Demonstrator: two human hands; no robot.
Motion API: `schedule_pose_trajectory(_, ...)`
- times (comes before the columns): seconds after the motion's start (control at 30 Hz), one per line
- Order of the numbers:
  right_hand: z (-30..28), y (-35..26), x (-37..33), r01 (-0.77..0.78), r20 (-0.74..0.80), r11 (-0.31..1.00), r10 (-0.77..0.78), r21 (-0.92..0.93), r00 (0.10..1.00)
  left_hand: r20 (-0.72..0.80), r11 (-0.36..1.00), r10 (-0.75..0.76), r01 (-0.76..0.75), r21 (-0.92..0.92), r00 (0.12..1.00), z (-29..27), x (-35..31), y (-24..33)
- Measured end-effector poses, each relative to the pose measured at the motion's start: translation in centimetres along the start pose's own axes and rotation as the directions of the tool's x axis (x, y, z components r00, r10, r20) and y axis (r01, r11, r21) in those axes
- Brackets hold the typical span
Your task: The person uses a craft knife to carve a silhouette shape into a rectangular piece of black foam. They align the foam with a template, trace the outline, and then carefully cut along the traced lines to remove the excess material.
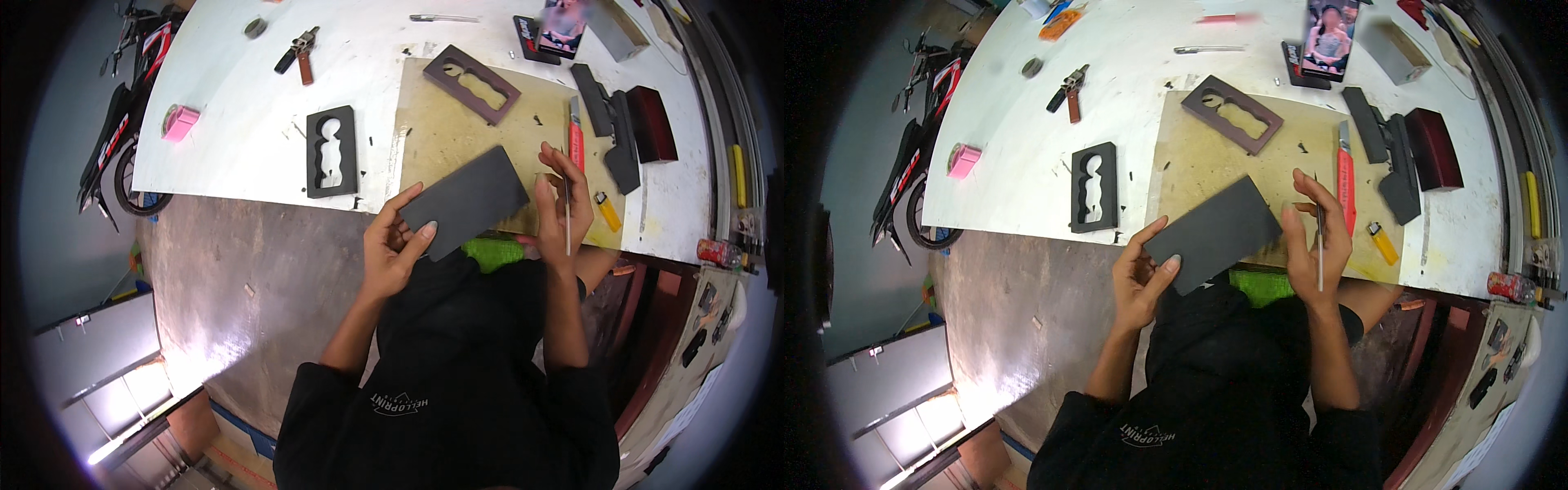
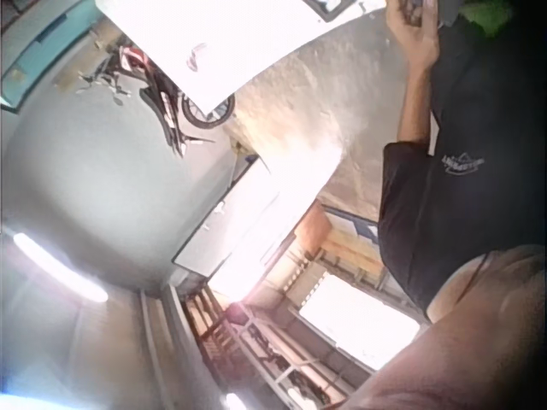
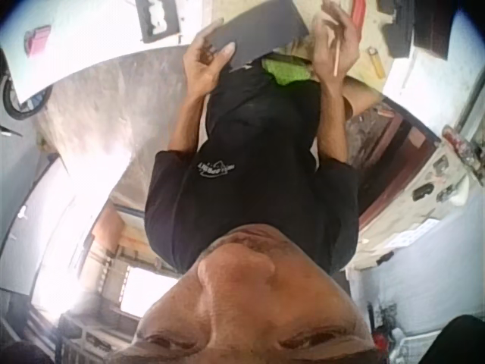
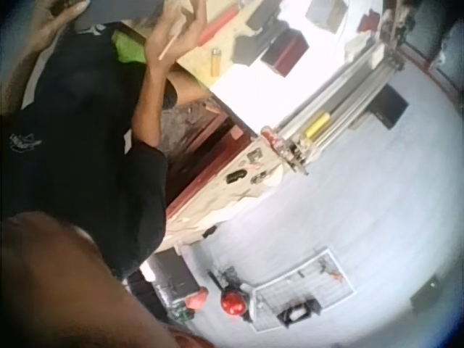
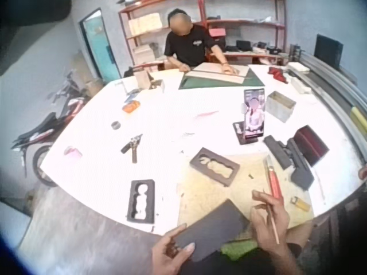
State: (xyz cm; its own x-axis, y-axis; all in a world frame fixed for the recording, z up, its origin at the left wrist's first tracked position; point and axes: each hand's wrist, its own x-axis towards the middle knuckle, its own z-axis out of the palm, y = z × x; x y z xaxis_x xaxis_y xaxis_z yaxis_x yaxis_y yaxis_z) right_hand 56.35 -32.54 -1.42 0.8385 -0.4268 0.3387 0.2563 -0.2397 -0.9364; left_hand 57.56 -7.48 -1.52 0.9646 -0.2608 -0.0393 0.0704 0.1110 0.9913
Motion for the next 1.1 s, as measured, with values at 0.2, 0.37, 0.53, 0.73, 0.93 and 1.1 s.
schedule_pose_trajectory(0.2,-0.2,-3.3,0.0,0.397,0.628,0.890,-0.179,-0.225,0.757,-0.041,0.994,-0.074,0.070,-0.085,0.996,-0.8,2.3,0.2)
schedule_pose_trajectory(0.37,0.4,-2.0,0.0,0.410,0.541,0.827,-0.158,-0.385,0.826,-0.011,0.995,-0.071,0.070,-0.072,0.997,-1.6,5.2,-0.2)
schedule_pose_trajectory(0.53,1.1,0.5,0.2,0.327,0.396,0.799,-0.122,-0.505,0.910,-0.351,0.912,0.332,-0.202,0.358,0.876,-3.2,5.9,0.0)
schedule_pose_trajectory(0.73,2.5,1.8,-1.8,0.278,0.363,0.732,-0.044,-0.622,0.931,-0.258,0.335,0.515,0.085,0.938,0.817,-7.7,5.5,0.3)
schedule_pose_trajectory(0.93,3.3,2.0,-3.8,0.233,0.300,0.733,-0.041,-0.639,0.953,-0.538,0.543,0.277,0.332,0.772,0.796,-9.5,6.1,-0.7)
schedule_pose_trajectory(1.1,4.4,0.2,-3.8,0.255,0.303,0.794,-0.093,-0.553,0.948,-0.499,0.628,0.320,0.214,0.748,0.805,-8.4,5.8,0.2)
